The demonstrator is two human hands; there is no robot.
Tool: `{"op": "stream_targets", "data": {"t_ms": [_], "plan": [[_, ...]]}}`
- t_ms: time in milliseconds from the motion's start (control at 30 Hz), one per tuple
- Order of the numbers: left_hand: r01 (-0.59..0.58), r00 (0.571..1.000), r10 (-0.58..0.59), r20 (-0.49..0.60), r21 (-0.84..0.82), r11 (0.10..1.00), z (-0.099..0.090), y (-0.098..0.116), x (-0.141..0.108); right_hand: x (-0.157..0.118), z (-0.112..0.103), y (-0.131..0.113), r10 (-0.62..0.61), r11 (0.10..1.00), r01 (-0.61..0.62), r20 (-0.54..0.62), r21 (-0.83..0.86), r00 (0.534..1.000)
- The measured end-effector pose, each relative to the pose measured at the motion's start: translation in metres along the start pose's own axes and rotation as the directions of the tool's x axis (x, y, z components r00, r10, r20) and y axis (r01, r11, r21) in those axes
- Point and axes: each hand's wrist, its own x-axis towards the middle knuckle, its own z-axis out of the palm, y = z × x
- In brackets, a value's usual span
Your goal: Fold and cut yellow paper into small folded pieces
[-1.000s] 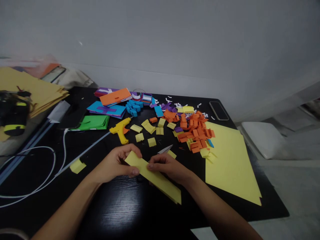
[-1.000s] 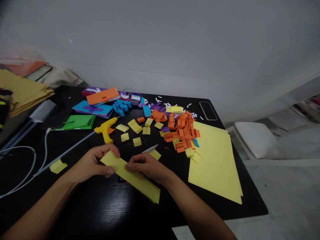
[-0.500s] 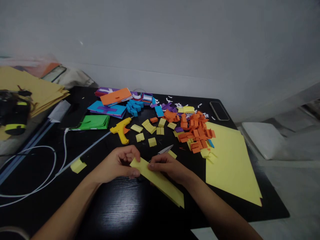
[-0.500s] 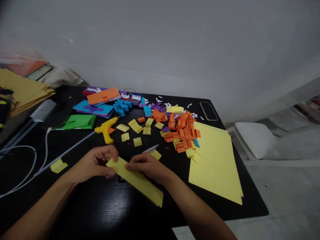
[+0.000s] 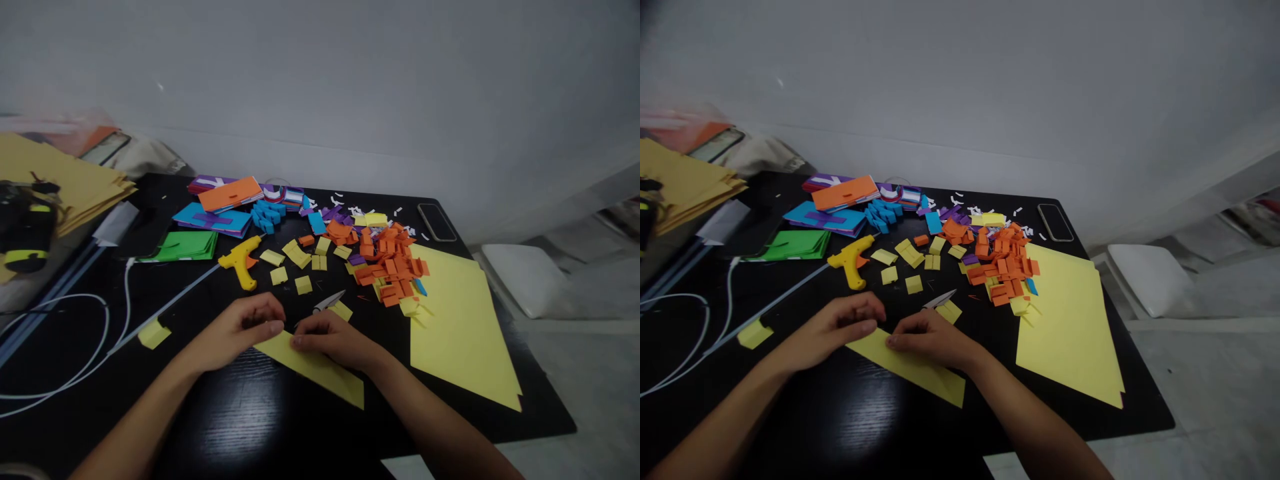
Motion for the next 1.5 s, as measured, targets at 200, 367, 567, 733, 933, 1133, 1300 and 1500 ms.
{"op": "stream_targets", "data": {"t_ms": [200,367,567,733,933,1133,1300,1500], "plan": [[0.006,0.989,-0.042,0.139,0.248,0.969,0.007,0.007,0.000,0.001,-0.002,0.004,-0.072,0.985,0.082,0.076,-0.150,0.995],[0.014,0.985,-0.053,0.164,0.230,0.973,0.010,0.007,0.001,0.001,0.001,0.003,-0.063,0.978,0.074,0.061,-0.194,0.996],[0.052,0.992,-0.072,0.107,0.174,0.983,-0.001,0.003,0.000,0.000,0.000,0.000,-0.039,0.982,0.048,0.050,-0.184,0.998],[0.080,0.995,-0.078,-0.056,0.033,0.996,-0.024,0.006,-0.005,-0.004,-0.010,-0.005,0.003,0.998,-0.001,0.034,-0.068,0.999],[0.028,0.987,-0.039,-0.154,-0.074,0.997,-0.037,0.004,-0.010,-0.010,-0.022,-0.013,0.048,0.998,-0.051,0.082,0.031,0.995],[-0.024,0.966,-0.025,-0.256,-0.187,0.982,-0.038,-0.002,-0.010,-0.010,-0.030,-0.005,0.038,0.951,-0.076,0.131,0.301,0.991],[-0.140,0.896,-0.009,-0.443,-0.302,0.943,-0.039,0.000,-0.007,-0.009,-0.034,-0.002,-0.002,0.931,-0.030,0.087,0.365,0.996],[-0.248,0.899,0.000,-0.437,-0.509,0.824,-0.019,0.000,0.004,-0.007,-0.014,-0.007,-0.144,0.989,0.145,-0.171,-0.007,0.975]]}}
